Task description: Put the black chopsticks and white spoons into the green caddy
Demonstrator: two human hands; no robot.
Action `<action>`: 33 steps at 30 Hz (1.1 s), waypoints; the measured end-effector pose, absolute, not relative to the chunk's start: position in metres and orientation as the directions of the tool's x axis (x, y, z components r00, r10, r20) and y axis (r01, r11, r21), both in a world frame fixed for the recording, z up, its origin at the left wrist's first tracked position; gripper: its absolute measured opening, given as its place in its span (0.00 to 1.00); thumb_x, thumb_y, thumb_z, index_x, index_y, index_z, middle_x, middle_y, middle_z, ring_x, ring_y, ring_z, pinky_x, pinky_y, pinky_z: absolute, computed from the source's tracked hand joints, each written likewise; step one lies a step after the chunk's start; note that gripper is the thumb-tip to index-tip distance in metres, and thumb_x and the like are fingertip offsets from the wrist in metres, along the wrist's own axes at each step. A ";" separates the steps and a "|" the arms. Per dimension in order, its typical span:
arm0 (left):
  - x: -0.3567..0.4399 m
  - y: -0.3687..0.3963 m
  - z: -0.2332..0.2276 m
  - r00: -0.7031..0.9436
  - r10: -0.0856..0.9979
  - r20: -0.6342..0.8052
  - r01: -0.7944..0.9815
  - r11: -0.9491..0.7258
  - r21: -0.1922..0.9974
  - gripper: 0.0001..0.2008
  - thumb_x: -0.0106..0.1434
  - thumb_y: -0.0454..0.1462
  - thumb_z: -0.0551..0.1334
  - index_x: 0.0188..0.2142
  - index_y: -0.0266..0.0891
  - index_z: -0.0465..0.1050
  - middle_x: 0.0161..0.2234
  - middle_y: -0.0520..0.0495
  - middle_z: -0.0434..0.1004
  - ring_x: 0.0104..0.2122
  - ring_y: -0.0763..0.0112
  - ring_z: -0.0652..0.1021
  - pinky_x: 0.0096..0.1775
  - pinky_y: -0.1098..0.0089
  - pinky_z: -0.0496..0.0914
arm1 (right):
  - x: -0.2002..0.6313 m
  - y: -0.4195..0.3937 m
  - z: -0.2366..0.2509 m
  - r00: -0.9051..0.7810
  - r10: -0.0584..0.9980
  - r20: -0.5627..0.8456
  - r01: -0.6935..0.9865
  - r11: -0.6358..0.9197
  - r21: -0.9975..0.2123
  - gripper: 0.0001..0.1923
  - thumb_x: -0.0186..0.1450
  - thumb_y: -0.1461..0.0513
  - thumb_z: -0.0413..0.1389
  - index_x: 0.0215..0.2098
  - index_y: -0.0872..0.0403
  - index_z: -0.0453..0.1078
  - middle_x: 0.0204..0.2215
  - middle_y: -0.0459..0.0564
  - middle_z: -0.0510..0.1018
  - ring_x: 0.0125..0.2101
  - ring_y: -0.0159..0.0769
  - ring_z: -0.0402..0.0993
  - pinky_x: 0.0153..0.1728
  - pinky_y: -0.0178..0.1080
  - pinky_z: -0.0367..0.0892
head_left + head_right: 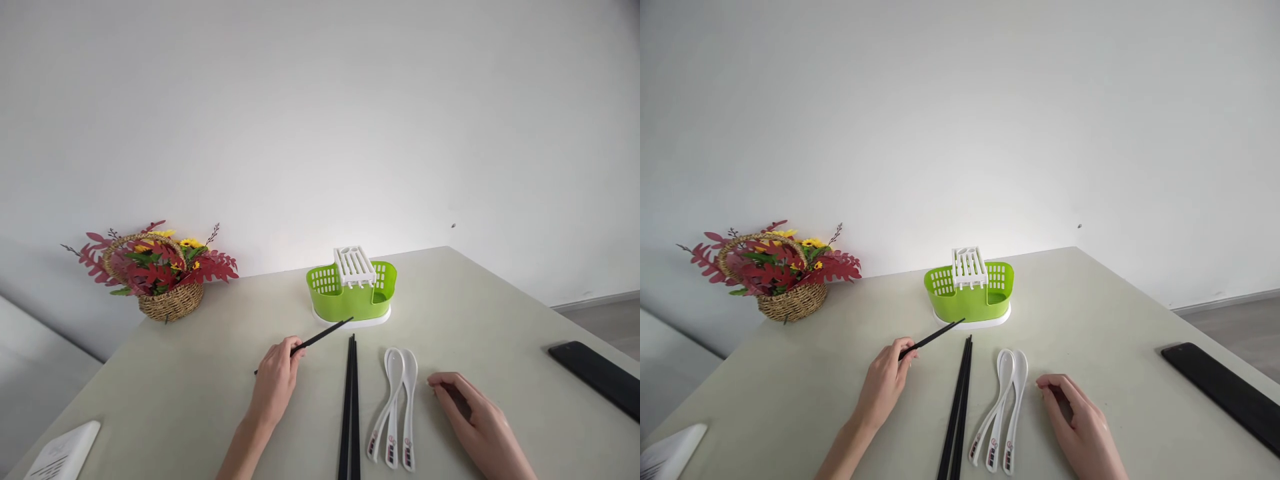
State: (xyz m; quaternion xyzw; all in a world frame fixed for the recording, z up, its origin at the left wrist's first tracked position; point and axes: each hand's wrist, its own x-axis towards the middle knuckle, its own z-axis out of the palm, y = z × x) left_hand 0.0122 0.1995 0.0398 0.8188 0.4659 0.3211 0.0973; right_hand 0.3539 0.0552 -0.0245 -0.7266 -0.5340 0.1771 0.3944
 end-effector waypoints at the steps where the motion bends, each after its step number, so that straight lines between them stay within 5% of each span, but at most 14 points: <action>1: 0.014 0.198 0.043 0.326 0.846 0.422 0.659 -0.523 0.540 0.08 0.75 0.43 0.52 0.44 0.45 0.66 0.36 0.50 0.80 0.34 0.66 0.79 0.38 0.65 0.72 | 0.354 0.055 -0.025 0.365 0.916 0.164 0.635 -0.117 -0.764 0.16 0.68 0.48 0.52 0.42 0.46 0.76 0.44 0.49 0.84 0.38 0.40 0.82 0.31 0.34 0.74; 7: 0.025 0.191 0.065 0.060 0.944 0.324 0.250 -0.328 0.911 0.14 0.69 0.48 0.62 0.45 0.40 0.72 0.32 0.49 0.81 0.32 0.67 0.81 0.41 0.66 0.76 | 0.351 0.056 -0.023 0.364 0.919 0.153 0.626 -0.120 -0.771 0.17 0.69 0.47 0.51 0.43 0.46 0.75 0.44 0.49 0.83 0.38 0.40 0.81 0.33 0.35 0.74; 15: 0.018 0.197 0.066 -0.093 0.978 0.186 -0.194 -0.201 0.960 0.19 0.60 0.50 0.72 0.40 0.38 0.79 0.40 0.44 0.83 0.44 0.60 0.83 0.53 0.61 0.75 | 0.345 0.054 -0.020 0.382 0.914 0.135 0.598 -0.134 -0.790 0.17 0.71 0.45 0.48 0.43 0.45 0.72 0.47 0.48 0.82 0.42 0.41 0.79 0.42 0.38 0.72; 33: 0.022 0.194 0.072 -0.110 0.950 0.292 0.033 -0.291 0.956 0.17 0.63 0.48 0.70 0.41 0.38 0.76 0.40 0.40 0.85 0.45 0.55 0.84 0.54 0.56 0.76 | 0.345 0.054 -0.022 0.390 0.914 0.114 0.574 -0.144 -0.806 0.18 0.69 0.45 0.49 0.43 0.45 0.73 0.46 0.47 0.82 0.42 0.41 0.79 0.36 0.37 0.72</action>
